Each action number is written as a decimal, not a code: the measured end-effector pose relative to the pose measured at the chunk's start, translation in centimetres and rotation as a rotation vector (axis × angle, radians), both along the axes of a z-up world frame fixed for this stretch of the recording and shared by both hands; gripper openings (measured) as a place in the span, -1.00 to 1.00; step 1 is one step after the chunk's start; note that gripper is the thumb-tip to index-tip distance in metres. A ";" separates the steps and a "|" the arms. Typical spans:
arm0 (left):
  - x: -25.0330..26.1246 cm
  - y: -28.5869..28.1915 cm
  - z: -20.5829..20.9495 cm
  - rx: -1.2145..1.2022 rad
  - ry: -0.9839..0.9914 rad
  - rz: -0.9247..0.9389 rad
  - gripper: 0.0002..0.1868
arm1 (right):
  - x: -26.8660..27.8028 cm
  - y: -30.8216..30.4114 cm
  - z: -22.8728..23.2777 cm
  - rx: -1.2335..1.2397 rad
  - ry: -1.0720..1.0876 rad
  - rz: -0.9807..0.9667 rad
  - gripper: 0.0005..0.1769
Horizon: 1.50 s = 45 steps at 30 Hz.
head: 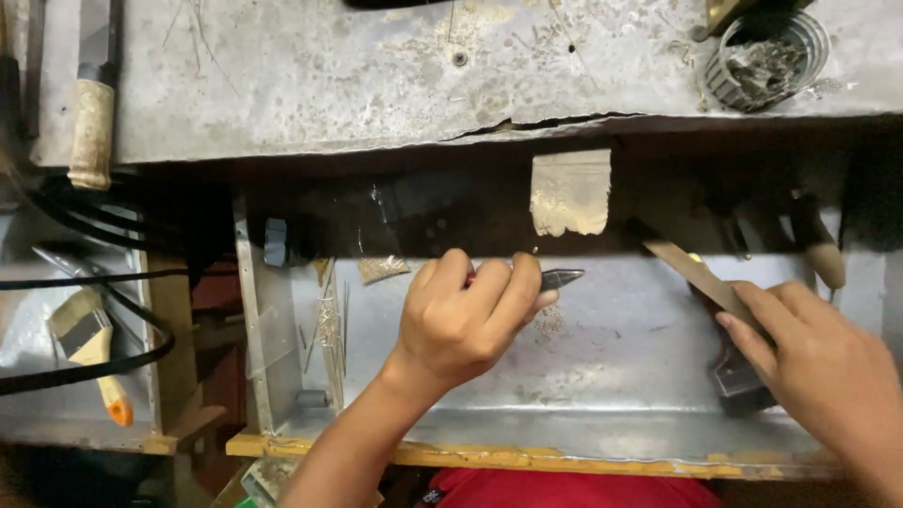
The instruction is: Filing and shaping small metal jewelry components using hand tools at a workbench.
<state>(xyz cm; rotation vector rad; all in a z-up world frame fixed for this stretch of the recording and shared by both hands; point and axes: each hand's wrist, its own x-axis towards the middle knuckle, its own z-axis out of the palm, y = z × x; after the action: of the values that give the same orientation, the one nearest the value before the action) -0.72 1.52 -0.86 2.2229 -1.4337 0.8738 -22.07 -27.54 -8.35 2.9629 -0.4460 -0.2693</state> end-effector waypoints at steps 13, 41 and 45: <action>-2.4 6.6 -8.8 0.349 0.157 0.254 -0.87 | 3.3 4.0 2.8 0.283 -0.318 0.189 -0.71; -3.1 6.7 -3.6 -0.197 0.224 -0.324 -0.69 | 13.2 9.6 4.0 1.977 -1.227 -0.937 -0.60; -4.0 5.4 -2.9 -0.089 0.130 -0.469 -0.81 | 8.2 11.9 4.6 1.940 -1.211 -0.929 -0.56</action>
<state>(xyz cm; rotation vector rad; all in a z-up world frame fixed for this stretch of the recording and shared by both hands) -4.75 6.94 -3.74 1.7321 -1.7127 0.6071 -13.85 -15.66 -3.73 3.0852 -3.0852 2.4843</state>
